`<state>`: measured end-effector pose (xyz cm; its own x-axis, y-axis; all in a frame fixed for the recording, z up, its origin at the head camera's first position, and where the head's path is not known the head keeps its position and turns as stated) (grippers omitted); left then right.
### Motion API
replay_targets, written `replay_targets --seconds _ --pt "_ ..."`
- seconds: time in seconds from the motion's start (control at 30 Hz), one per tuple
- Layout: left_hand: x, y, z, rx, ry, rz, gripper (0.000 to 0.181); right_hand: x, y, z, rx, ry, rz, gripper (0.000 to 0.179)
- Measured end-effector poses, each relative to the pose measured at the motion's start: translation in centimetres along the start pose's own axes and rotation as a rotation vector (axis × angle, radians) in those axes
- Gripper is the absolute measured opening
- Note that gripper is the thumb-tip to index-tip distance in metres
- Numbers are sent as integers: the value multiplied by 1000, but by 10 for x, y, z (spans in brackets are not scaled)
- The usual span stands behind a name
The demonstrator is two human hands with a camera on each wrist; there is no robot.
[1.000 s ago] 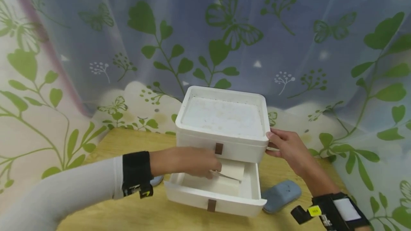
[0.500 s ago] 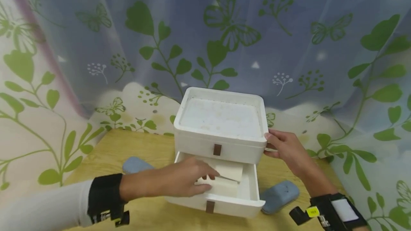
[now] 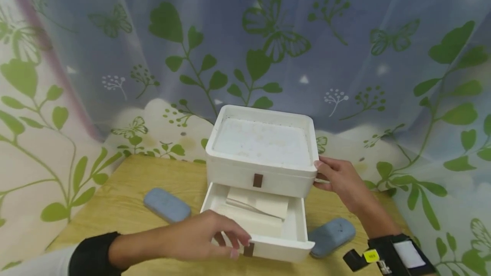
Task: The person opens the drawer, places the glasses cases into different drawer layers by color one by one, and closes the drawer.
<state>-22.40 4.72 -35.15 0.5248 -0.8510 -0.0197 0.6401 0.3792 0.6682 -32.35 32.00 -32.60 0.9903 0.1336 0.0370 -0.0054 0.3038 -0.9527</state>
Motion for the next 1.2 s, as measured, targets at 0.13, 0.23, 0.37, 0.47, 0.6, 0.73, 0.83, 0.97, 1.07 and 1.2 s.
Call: replay_targets --seconds 0.13,0.23,0.37,0.47,0.6,0.73,0.83,0.97,1.07,1.2 --pt "9 -17 -21 152 -28 49 35 0 0 0 -4 1 0 70" --pt "14 -30 -35 203 -28 94 39 0 -2 0 -7 3 4 70" --pt "19 -49 -49 270 -12 172 38 0 -3 1 -6 9 3 70" --pt "19 -60 -57 292 4 191 41 1 -1 1 -2 12 -4 71" --pt "16 -70 -68 390 16 185 51 2 -1 0 -5 8 -4 72" --pt "13 -72 -74 523 43 190 53 0 -1 0 -10 4 0 70" --pt "11 -71 -73 571 82 196 51 -1 -1 -1 -12 4 4 68" --pt "8 -72 -77 621 125 226 48 -1 -1 -1 -10 4 6 68" --pt "6 -75 -83 683 146 253 40 -1 -1 -1 -9 2 7 69" --pt "0 -71 -90 747 165 208 34 0 -2 -1 -3 -3 14 68"
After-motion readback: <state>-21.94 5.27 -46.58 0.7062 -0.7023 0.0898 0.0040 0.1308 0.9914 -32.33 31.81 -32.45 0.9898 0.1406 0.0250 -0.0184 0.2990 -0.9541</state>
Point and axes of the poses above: each hand's wrist, its own x-axis away from the middle knuckle, its own z-axis out of the back of the hand, y = z × x, the point moved 9 cm from there along -x, towards the middle knuckle, and after that the axes turned 14 degrees about -x, right-handed, at the moved point
